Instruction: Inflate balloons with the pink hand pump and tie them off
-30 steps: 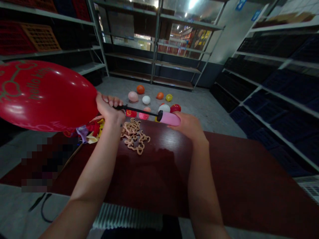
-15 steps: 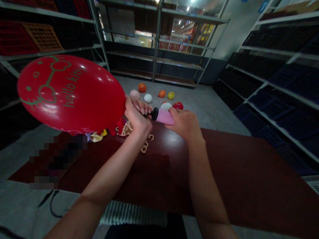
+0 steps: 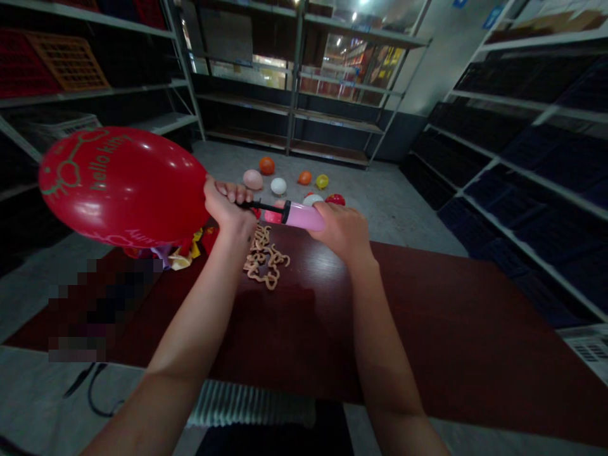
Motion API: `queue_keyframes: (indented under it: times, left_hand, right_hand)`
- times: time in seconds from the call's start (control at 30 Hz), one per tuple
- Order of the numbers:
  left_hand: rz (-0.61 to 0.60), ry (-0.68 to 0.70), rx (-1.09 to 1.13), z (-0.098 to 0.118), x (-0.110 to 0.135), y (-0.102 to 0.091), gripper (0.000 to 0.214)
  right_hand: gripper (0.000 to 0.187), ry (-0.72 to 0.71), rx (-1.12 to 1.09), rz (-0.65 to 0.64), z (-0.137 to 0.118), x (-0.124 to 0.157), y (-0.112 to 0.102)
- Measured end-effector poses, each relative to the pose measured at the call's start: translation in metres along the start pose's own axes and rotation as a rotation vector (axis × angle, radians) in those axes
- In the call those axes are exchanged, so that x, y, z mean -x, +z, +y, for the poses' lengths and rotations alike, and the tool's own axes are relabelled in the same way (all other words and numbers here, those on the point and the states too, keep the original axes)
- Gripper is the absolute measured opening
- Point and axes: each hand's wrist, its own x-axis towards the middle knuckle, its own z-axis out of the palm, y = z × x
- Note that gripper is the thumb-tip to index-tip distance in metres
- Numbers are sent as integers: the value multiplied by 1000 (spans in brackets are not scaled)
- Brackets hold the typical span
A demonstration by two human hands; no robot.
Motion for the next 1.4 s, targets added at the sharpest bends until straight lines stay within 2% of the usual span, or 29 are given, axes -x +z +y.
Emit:
queue_keyframes:
  times: [0.13,0.33,0.43,0.6,0.73,0.87,0.97,1.07,1.3,1.4]
  left_hand:
    - [-8,41,26,15,-11,-2,48]
    - [-60,105,-23,21,-24,-9,48]
    - [-69,122,-36,17,-16,-6,49]
    - [-50,100,20,9,8,6,50]
    - [-22,46,22,1,22,11,51]
    - [-37,16,-17,-13,29,8,52]
    - [-75,-18,-67,-22,27,2,54]
    - [-88,-75,-94,-25,18,-4,54]
    - [-181,-180,-152,-13,1,-5,56]
    - [-209,-180,-160,-5,-5,-6,58]
  right_hand:
    - [24,20,19,-1,17,3,2]
    - [38,70,14,37,42,10,-4]
    - [36,98,44,38,48,14,-11]
    - [32,61,123,10,50,17,-26]
    - [34,22,162,-26,41,16,-34]
    - [37,-1,152,-95,10,9,-34]
    - [43,7,123,-162,-18,5,-30]
    - [49,19,85,-198,-34,3,-26]
    - [55,56,-37,-240,-29,-1,-15]
    - [55,62,-156,-314,-21,-2,-10]
